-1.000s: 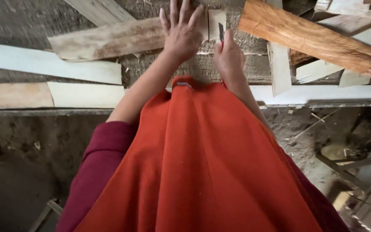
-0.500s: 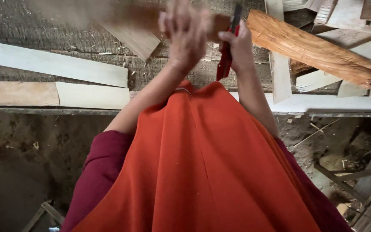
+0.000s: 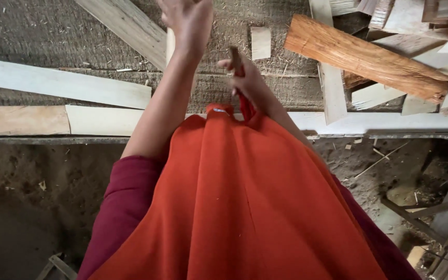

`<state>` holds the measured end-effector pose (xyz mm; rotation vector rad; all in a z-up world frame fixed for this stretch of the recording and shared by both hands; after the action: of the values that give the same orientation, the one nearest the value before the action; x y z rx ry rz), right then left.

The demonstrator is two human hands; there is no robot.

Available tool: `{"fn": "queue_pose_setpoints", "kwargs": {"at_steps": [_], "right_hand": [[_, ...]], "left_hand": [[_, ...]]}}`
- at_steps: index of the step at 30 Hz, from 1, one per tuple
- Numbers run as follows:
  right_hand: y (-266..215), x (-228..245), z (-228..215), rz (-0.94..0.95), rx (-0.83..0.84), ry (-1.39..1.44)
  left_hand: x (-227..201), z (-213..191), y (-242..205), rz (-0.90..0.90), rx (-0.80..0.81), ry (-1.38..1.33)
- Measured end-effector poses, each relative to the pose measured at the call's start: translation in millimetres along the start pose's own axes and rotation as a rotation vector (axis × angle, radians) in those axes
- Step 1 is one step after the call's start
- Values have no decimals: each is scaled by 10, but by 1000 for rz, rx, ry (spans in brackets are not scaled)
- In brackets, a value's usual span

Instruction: Applying thin wood strips to a wooden surface by positioning them and pressing them down, occasionally using a small tool to assist with placement or trimming.

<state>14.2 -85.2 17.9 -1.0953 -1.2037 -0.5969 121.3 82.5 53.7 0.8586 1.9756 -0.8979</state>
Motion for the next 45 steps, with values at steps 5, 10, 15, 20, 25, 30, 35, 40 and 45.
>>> {"fn": "queue_pose_setpoints", "kwargs": {"at_steps": [5,10,15,20,25,30,35,40,45], "right_hand": [[12,-146,-708,70,-451,40],[-7,-487,-1262,-11,-748,24],[-45,-431,-1250,-52,-747,-123],[117,-533,-1153,-103,-628,-136],[95,-505,-1153,-119,-563,-182],[34,-574,-1152,-71,-567,-217],[190,-389,-925,-166,-463,-392],[336,-582,-764,156,-374,-719],[544,-584,-614,219,-271,-954]], "left_hand": [[200,290,3,92,210,579],[545,277,-223,243,521,831],[965,263,-219,348,604,882],[625,554,-428,270,684,908],[694,866,-379,593,553,797],[856,749,-592,322,732,990],[895,843,-505,333,633,987],[1040,923,-477,263,713,1063],[1095,960,-447,299,717,1016]]}}
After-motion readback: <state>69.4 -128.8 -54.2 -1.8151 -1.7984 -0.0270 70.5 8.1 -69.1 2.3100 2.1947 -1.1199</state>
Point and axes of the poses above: each hand's wrist, its own y-axis towards the middle knuckle, its own z-axis out of the palm, x = y × z, the point moved 10 cm from there along y, towards the middle knuckle, and after that the axes turned 10 degrees about -z, right-handed, at the moved point
